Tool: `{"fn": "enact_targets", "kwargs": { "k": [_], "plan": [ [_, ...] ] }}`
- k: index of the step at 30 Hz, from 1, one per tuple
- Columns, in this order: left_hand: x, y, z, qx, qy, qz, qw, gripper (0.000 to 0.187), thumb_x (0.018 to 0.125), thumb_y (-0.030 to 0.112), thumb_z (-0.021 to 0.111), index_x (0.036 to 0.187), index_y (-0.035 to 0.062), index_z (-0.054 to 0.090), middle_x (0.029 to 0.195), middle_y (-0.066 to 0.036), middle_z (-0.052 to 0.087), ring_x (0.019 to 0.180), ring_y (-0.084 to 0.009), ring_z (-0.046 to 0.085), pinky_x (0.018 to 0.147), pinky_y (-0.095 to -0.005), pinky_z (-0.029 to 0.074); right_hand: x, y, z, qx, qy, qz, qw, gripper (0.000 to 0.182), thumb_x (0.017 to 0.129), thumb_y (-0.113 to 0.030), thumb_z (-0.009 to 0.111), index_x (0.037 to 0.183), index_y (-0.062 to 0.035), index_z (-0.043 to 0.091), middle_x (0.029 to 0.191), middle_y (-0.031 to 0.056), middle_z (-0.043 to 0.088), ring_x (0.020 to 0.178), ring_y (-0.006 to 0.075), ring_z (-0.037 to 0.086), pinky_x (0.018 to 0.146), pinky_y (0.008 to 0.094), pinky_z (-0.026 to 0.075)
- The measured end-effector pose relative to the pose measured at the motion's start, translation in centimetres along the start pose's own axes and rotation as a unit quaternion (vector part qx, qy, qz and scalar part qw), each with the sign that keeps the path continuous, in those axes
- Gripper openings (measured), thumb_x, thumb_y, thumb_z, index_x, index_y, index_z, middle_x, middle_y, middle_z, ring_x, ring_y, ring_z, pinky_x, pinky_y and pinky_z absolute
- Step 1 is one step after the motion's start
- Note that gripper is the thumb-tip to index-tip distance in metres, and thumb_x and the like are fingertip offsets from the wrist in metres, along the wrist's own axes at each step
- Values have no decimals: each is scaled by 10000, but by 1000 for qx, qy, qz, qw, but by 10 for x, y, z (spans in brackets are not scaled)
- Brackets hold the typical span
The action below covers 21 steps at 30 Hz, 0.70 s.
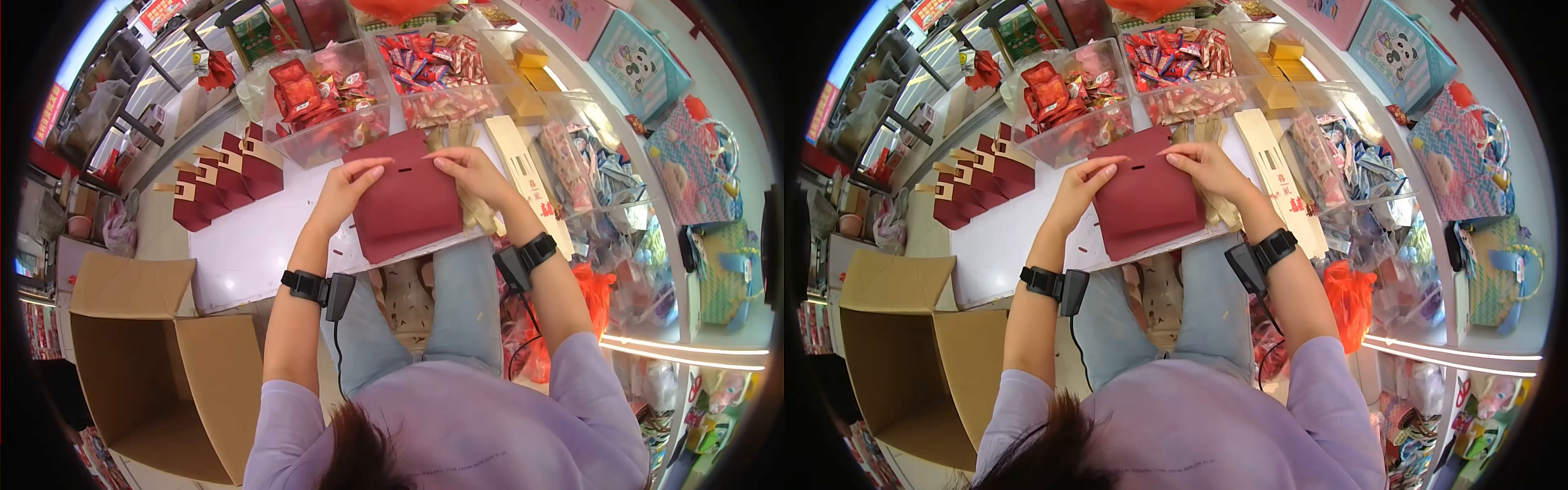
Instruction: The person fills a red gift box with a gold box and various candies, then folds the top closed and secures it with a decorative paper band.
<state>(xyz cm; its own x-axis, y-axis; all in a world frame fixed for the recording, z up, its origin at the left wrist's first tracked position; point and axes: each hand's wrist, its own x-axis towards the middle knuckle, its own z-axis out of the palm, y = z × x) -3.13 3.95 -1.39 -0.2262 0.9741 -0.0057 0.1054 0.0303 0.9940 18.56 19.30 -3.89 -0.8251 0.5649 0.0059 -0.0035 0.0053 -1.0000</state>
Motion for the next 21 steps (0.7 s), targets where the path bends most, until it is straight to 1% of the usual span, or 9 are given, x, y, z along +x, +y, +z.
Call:
{"fn": "enact_targets", "kwargs": {
  "k": [2, 4, 8, 11, 13, 14, 16, 19, 21],
  "plan": [
    [0, 3, 0, -43, 8, -1, 999, 238, 957, 159, 653, 1145, 31, 723, 1057, -46, 720, 930, -97, 647, 843, -250, 518, 1, 0, 3, 18, 4, 1, 1000, 255, 991, -144, 595, 1158, 22, 692, 1059, 63, 718, 990, 99, 643, 892, 253, 509],
    [1, 10, -4, 4, -9, -12, 1000, 234, 957, 150, 652, 1150, 39, 727, 1069, -48, 719, 928, -85, 642, 841, -244, 516, 2, -8, 7, -50, 52, -43, 996, 226, 978, -160, 625, 1107, 1, 717, 967, 39, 721, 889, 85, 634, 797, 251, 519],
    [-6, 9, -6, 28, -9, 19, 999, 250, 944, 131, 664, 1166, 29, 719, 1059, -50, 720, 908, -84, 638, 835, -253, 519, -9, -10, 9, -65, 60, -88, 992, 217, 973, -153, 630, 1098, -1, 723, 976, 28, 722, 887, 73, 624, 789, 247, 515],
    [-12, -14, -9, 91, 5, 7, 996, 267, 931, 110, 671, 1178, 14, 709, 1120, -88, 718, 1005, -128, 654, 911, -277, 508, -12, -1, 4, -115, 53, -52, 991, 215, 948, -158, 656, 1109, -38, 731, 997, 46, 740, 876, 111, 666, 784, 261, 519],
    [-22, -12, -3, 69, 35, 50, 996, 270, 927, 95, 666, 1178, 3, 702, 1203, -125, 696, 1170, -190, 621, 1015, -306, 464, -20, -16, 8, -288, 64, -82, 952, 199, 931, -125, 665, 1098, -39, 733, 995, 70, 739, 900, 130, 669, 804, 270, 517],
    [-27, -10, -3, 54, 29, 36, 997, 260, 935, 90, 651, 1176, 6, 704, 1261, -142, 668, 1286, -222, 554, 1080, -321, 416, -22, -17, 11, -288, 65, -83, 952, 199, 931, -125, 665, 1098, -39, 733, 995, 70, 739, 900, 130, 669, 804, 270, 517],
    [-26, -22, -1, 32, 35, 41, 998, 257, 937, 88, 650, 1175, 7, 705, 1252, -142, 672, 1283, -221, 556, 1078, -320, 418, -24, -21, 13, -405, 80, -146, 899, 196, 895, -149, 692, 1070, -77, 740, 991, 101, 735, 872, 229, 689, 784, 319, 526],
    [-25, -25, 5, -6, 51, 41, 998, 248, 941, 88, 649, 1169, 10, 708, 1236, -138, 682, 1272, -215, 564, 1078, -320, 417, -19, -35, 21, -496, 84, -189, 843, 182, 884, -180, 694, 1034, -90, 744, 1006, 105, 728, 871, 312, 673, 776, 367, 527],
    [-25, -23, 7, 11, 57, 41, 997, 238, 947, 98, 646, 1157, 12, 718, 1217, -114, 694, 1181, -190, 614, 1059, -316, 430, -17, -40, 41, -508, 63, -171, 842, 183, 890, -185, 685, 1035, -89, 743, 1016, 96, 729, 874, 314, 673, 775, 374, 527]
  ]
}}
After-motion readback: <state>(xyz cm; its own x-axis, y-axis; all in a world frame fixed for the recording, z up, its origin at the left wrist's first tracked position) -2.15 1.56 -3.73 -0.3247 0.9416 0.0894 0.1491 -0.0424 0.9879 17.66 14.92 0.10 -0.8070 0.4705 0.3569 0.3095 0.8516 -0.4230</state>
